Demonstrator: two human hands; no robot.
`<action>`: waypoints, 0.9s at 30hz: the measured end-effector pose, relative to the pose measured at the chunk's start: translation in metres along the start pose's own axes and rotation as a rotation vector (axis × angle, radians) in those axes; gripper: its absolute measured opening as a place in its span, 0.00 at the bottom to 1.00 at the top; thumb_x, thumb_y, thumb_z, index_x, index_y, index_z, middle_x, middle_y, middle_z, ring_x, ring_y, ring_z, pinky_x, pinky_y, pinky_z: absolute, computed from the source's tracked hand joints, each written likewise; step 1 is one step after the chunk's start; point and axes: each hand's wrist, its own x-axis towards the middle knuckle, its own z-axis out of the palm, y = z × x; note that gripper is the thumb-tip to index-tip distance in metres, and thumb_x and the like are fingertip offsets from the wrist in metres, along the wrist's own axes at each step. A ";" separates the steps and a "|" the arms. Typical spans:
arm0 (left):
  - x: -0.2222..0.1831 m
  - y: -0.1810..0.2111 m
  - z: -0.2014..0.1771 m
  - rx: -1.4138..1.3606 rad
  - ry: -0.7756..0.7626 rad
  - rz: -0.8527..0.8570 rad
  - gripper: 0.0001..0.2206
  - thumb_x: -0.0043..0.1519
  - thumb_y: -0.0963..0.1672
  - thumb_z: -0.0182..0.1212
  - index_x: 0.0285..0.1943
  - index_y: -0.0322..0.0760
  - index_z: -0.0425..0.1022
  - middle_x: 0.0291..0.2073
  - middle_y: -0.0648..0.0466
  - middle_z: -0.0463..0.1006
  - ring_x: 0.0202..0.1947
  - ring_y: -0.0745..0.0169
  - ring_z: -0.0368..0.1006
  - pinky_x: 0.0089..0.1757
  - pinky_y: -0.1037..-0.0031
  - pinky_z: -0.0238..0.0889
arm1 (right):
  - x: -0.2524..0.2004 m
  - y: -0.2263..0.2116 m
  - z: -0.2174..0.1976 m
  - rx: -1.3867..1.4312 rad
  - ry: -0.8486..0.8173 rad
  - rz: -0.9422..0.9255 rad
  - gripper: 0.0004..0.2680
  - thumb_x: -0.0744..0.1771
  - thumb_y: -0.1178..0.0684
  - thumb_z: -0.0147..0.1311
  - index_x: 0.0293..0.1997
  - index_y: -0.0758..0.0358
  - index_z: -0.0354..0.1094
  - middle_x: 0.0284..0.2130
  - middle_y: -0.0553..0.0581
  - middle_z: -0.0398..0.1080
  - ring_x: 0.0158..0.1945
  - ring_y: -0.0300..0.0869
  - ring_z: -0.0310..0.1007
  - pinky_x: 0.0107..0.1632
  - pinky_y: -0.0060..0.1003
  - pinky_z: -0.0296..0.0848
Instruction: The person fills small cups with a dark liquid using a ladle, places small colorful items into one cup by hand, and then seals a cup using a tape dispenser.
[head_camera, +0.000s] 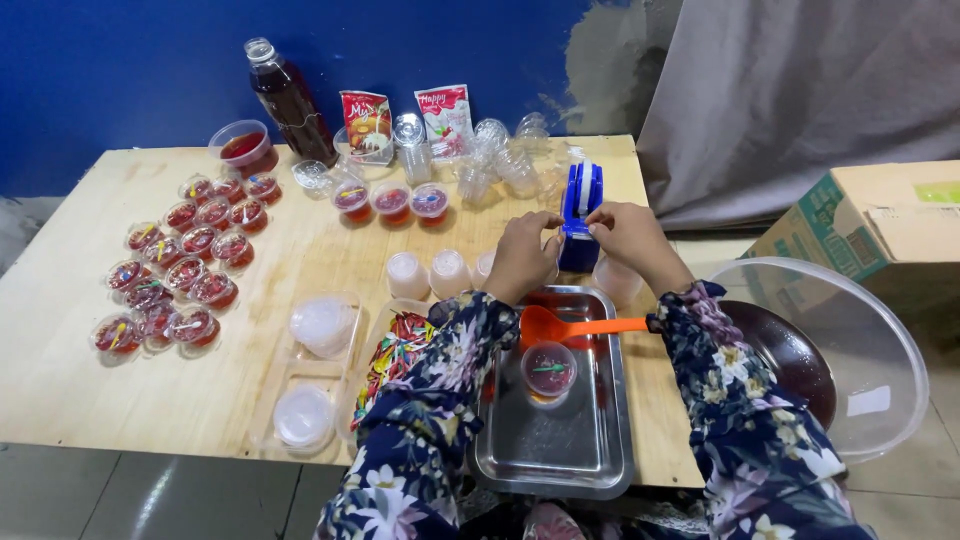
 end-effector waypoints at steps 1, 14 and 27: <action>0.002 0.000 0.002 -0.001 0.002 0.001 0.12 0.62 0.45 0.62 0.54 0.50 0.77 0.45 0.55 0.78 0.53 0.45 0.73 0.53 0.53 0.67 | 0.001 0.000 0.000 -0.001 0.002 -0.001 0.07 0.65 0.50 0.58 0.45 0.47 0.79 0.38 0.52 0.80 0.49 0.50 0.79 0.50 0.45 0.74; 0.025 0.008 0.026 -0.234 -0.068 -0.205 0.12 0.66 0.44 0.53 0.56 0.60 0.75 0.44 0.68 0.84 0.55 0.54 0.74 0.56 0.54 0.64 | 0.008 0.013 0.008 0.343 -0.019 0.018 0.15 0.59 0.59 0.55 0.46 0.45 0.79 0.37 0.45 0.79 0.48 0.36 0.78 0.53 0.33 0.71; 0.016 0.040 0.011 -0.087 0.059 -0.194 0.13 0.60 0.42 0.64 0.50 0.59 0.78 0.44 0.66 0.81 0.54 0.56 0.73 0.57 0.54 0.63 | -0.011 -0.008 0.005 -0.176 0.281 -0.060 0.02 0.65 0.46 0.63 0.39 0.38 0.76 0.35 0.43 0.75 0.49 0.45 0.74 0.53 0.43 0.67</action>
